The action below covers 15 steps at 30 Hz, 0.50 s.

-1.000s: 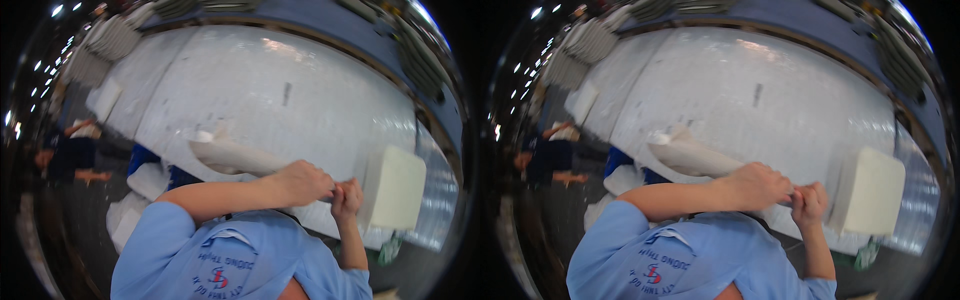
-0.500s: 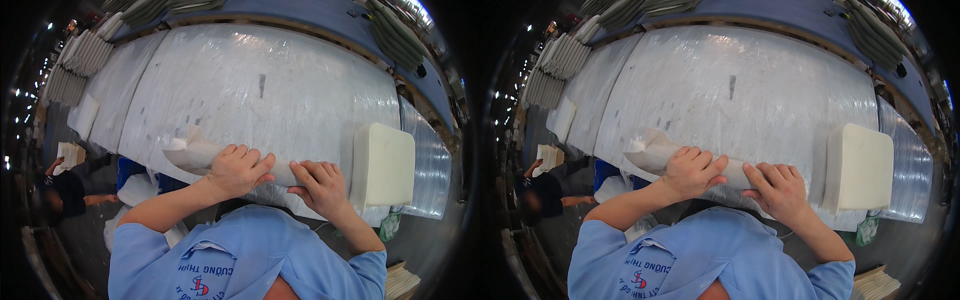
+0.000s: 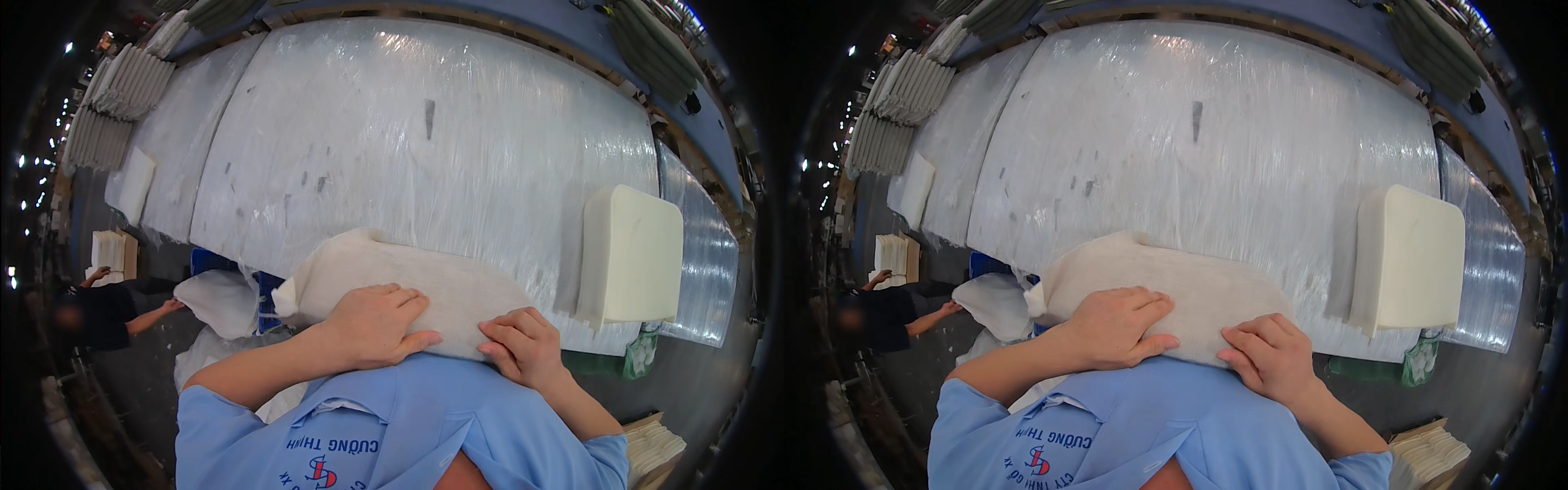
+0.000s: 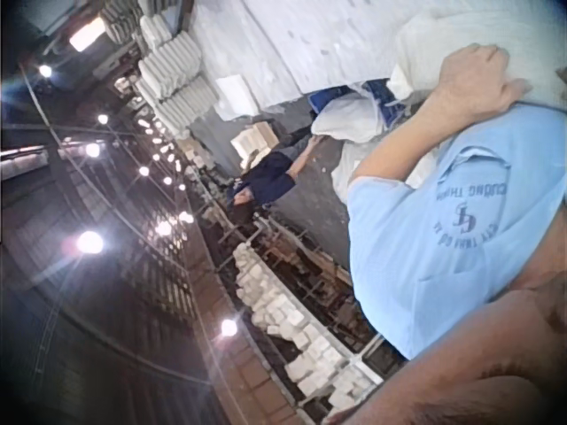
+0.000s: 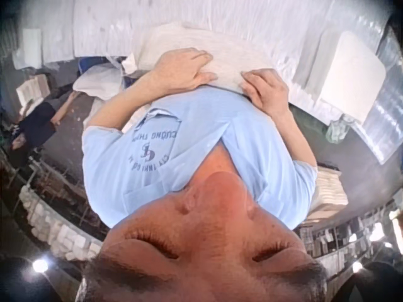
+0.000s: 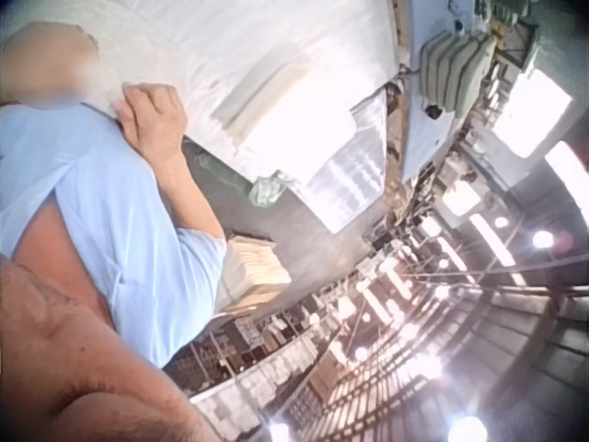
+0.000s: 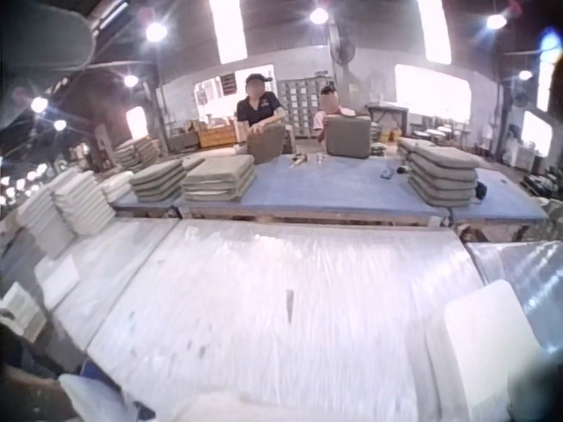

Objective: The person inserts a foam cushion into a pillowcase, adjusts the fabric to fit the cushion, and smooths the surface. The person repeats this process with multiple cushions, handling each one individually.

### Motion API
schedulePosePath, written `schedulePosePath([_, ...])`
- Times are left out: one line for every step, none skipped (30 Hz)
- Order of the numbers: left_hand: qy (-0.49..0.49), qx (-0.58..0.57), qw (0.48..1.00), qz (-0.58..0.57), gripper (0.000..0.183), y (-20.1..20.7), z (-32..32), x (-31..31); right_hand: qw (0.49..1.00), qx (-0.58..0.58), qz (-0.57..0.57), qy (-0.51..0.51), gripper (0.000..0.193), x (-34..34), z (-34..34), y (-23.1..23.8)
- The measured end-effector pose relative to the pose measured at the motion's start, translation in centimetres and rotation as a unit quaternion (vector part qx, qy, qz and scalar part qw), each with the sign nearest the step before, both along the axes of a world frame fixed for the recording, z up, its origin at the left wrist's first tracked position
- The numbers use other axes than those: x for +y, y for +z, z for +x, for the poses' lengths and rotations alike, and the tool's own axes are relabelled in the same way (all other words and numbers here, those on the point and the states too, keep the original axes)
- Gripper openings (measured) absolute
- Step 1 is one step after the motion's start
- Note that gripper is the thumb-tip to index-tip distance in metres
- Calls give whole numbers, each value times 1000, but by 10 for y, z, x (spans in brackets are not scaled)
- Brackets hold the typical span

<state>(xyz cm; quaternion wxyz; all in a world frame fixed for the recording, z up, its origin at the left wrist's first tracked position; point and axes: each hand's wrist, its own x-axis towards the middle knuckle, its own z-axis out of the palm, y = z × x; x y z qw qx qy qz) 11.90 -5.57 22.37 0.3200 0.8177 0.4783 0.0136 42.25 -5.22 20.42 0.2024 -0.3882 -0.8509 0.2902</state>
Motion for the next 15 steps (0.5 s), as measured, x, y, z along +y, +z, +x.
schedulePosePath([-9, 13, 998, -60, 64, 0, -2, -2, 997, 4, -80, -8, 33, -4, 2, 1])
schedulePosePath([-24, 27, 995, -98, 68, -1, -3, -1, 991, 0, -133, 0, 35, -4, 4, 5])
schedulePosePath([-38, 40, 989, -137, 72, -2, -4, 1, 982, -3, -186, 9, 37, -3, 5, 9])
schedulePosePath([-53, 54, 982, -176, 77, -3, -4, 4, 971, -6, -239, 17, 40, 0, 6, 10])
schedulePosePath([-67, 53, 977, -195, 79, -9, -4, 5, 962, -19, -269, 42, 43, 3, 8, 6])
schedulePosePath([-81, 51, 972, -216, 81, -18, -3, 6, 951, -32, -299, 68, 47, 7, 10, 1])
schedulePosePath([-94, 50, 966, -236, 83, -28, -3, 7, 939, -44, -328, 93, 50, 10, 12, -5])
schedulePosePath([-102, 49, 965, -237, 83, -39, -2, 7, 934, -56, -338, 102, 52, 12, 10, -14])
schedulePosePath([-110, 48, 964, -237, 84, -49, 0, 5, 928, -68, -348, 112, 54, 12, 8, -24])
schedulePosePath([-116, 47, 963, -238, 84, -59, 3, 2, 922, -80, -357, 123, 56, 12, 6, -33])
schedulePosePath([-111, 50, 964, -238, 84, -69, 3, 1, 920, -87, -360, 125, 56, 14, 1, -43])
schedulePosePath([-105, 52, 964, -238, 84, -78, 4, -1, 918, -96, -362, 129, 55, 15, -2, -52])
schedulePosePath([-96, 52, 965, -237, 84, -88, 8, -4, 916, -106, -364, 134, 55, 15, -5, -59])
schedulePosePath([-104, 50, 963, -245, 84, -97, 10, -3, 915, -119, -360, 135, 55, 17, -8, -68])
schedulePosePath([-105, 58, 961, -248, 83, -105, 13, 0, 919, -123, -348, 142, 56, 14, -9, -79])
